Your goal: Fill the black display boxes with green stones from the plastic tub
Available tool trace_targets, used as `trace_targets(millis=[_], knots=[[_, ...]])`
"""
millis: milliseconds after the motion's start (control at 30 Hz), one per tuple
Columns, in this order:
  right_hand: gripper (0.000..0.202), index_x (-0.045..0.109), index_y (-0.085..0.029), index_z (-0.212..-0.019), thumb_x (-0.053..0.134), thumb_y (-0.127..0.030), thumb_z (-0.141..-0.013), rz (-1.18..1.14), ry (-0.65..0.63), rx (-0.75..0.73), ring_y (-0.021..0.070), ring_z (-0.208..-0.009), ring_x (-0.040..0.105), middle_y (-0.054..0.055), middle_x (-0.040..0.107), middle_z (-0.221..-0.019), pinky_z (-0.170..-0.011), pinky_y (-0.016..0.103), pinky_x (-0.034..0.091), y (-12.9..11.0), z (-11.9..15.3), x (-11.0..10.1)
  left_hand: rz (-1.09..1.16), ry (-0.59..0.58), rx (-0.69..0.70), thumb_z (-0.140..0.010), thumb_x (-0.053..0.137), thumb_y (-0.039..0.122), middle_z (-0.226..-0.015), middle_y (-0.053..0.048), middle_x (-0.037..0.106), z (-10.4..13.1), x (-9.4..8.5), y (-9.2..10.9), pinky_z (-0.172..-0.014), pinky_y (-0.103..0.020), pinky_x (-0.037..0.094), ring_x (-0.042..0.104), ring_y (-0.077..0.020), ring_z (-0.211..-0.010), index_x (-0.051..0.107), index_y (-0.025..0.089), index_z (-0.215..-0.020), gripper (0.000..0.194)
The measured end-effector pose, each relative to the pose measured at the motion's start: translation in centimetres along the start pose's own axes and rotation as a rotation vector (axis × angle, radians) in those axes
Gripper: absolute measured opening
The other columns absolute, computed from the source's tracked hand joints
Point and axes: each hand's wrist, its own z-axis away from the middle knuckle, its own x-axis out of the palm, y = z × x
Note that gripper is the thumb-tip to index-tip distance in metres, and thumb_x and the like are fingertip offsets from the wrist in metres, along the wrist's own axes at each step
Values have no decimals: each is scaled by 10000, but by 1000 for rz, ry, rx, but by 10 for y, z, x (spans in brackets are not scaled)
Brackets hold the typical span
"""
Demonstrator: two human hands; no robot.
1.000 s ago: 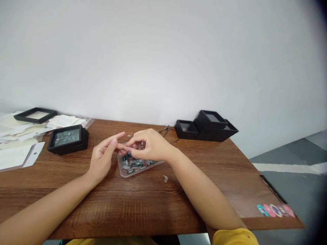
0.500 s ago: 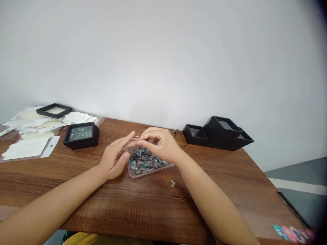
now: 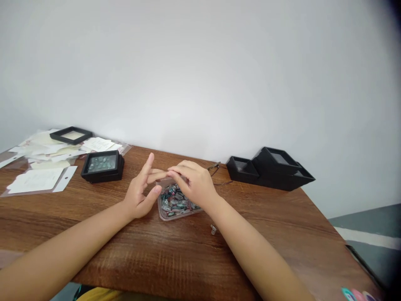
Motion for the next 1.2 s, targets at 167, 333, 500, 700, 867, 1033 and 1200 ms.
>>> trace_targets(millis=[167,333,500,700,867,1033,1200], knots=[[336,769,-200,-1060,531,-431,-1005,101,-96,-114,188,-896,668,79,761,-969,-801,318,513,4,1,-2,41,56,-123,-1010,509,279,-1134,-87,758,2,4,2,-1053,-405,491,662,-206,-1123,209,205,-1617,681],[366,759,-195,-1078,456,-395,-1037,154,-74,-84,194,-900,665,91,757,-993,-794,321,501,3,1,-1,12,29,-102,-1011,512,349,-1154,-96,757,1,2,3,-1066,-439,485,648,-226,-1163,218,212,-1615,686],[356,744,-193,-1045,436,-372,-1047,92,-44,-38,168,-914,676,69,752,-1009,-786,286,503,3,4,3,-57,10,-64,-998,527,327,-1139,-90,767,-1,0,2,-1027,-417,513,654,-219,-1150,228,217,-1612,692],[341,739,-202,-983,443,-359,-1045,-9,-26,23,146,-856,665,45,732,-928,-792,277,506,4,4,4,-154,-8,-51,-974,552,287,-1104,-71,777,-4,1,6,-986,-402,535,673,-206,-1093,206,236,-1616,730],[314,742,-215,-1034,473,-379,-1031,-51,-24,70,169,-911,680,55,752,-987,-843,313,508,5,4,6,-173,-7,-60,-955,585,253,-1128,-69,771,-5,1,7,-981,-393,538,682,-191,-1060,264,250,-1600,721],[309,724,-222,-1101,473,-385,-1028,-127,-36,147,161,-887,702,44,773,-1034,-802,305,519,6,2,5,-185,-1,-76,-959,584,225,-1155,-71,763,-8,0,8,-921,-352,563,685,-182,-1027,655,268,-1338,388],[427,715,-195,-1137,401,-470,-1044,-166,-21,228,128,-687,658,20,725,-793,-690,280,506,12,3,-17,-180,-15,-149,-979,566,256,-1061,-68,789,-11,2,9,-891,-358,575,704,-179,-975,710,260,-1249,306]])
